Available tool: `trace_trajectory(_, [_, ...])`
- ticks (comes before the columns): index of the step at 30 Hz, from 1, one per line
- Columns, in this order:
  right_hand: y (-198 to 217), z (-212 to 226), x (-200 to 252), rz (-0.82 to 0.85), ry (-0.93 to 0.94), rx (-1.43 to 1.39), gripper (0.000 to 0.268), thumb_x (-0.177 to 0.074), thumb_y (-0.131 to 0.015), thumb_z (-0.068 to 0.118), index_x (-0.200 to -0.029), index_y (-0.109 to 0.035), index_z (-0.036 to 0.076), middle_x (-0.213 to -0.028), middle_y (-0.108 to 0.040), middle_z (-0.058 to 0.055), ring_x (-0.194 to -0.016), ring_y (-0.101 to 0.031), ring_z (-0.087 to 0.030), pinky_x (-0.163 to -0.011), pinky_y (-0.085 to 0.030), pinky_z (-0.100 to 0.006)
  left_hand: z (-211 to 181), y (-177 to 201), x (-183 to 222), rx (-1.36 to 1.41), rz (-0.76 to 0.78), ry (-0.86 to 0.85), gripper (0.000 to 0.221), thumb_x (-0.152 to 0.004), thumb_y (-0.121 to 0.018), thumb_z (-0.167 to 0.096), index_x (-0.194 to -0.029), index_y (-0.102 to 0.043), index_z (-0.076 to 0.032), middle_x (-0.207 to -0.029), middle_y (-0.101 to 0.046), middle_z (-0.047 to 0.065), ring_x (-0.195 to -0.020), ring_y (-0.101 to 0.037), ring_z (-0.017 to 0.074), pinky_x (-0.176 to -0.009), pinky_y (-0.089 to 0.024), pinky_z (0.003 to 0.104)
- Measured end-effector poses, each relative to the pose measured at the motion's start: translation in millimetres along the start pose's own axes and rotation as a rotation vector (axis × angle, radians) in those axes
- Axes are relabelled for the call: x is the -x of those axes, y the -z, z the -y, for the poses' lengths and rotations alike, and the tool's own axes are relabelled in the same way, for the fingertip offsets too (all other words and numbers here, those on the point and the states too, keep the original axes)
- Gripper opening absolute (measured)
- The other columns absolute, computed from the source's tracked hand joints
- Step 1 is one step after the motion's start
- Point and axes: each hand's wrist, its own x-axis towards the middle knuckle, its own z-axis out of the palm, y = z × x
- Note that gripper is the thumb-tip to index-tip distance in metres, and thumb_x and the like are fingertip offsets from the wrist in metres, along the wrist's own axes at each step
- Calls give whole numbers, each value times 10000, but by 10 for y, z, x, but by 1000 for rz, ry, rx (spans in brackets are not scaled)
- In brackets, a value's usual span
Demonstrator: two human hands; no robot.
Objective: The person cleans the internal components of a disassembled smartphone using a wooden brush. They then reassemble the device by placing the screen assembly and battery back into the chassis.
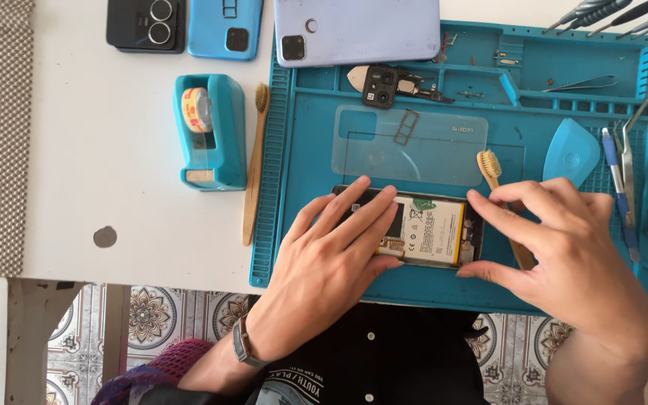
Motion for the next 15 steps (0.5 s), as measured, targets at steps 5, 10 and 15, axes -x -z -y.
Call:
trace_trajectory(5, [-33,-2,30,26,6,51,786,-586,-822,583,-1216,-745,118,-1151,-657,30,-975,-529,-188,-826,-302,-383,24,-12,-23,102,28,75,573,-899,-750,-315,-1364,-606,-13,-1480,-569,102,-1420,-490,319,-1101,-414,485])
trace_trajectory(10, [-23,-6,59,36,-12,39,838,-603,-837,595,-1282,-717,120,-1191,-636,22,-1028,-521,-180,-861,-303,-386,53,73,-80,127,38,13,685,-882,-763,-334,-1444,-521,-24,-1479,-549,159,-1408,-477,353,-1118,-405,490])
trace_trajectory(15, [3,-4,46,7,16,43,819,-555,-836,567,-1261,-718,170,-1226,-648,42,-1071,-514,-179,-887,-289,-387,153,185,39,94,15,41,823,-875,-766,-359,-1496,-405,43,-1459,-551,239,-1419,-474,388,-1154,-386,504])
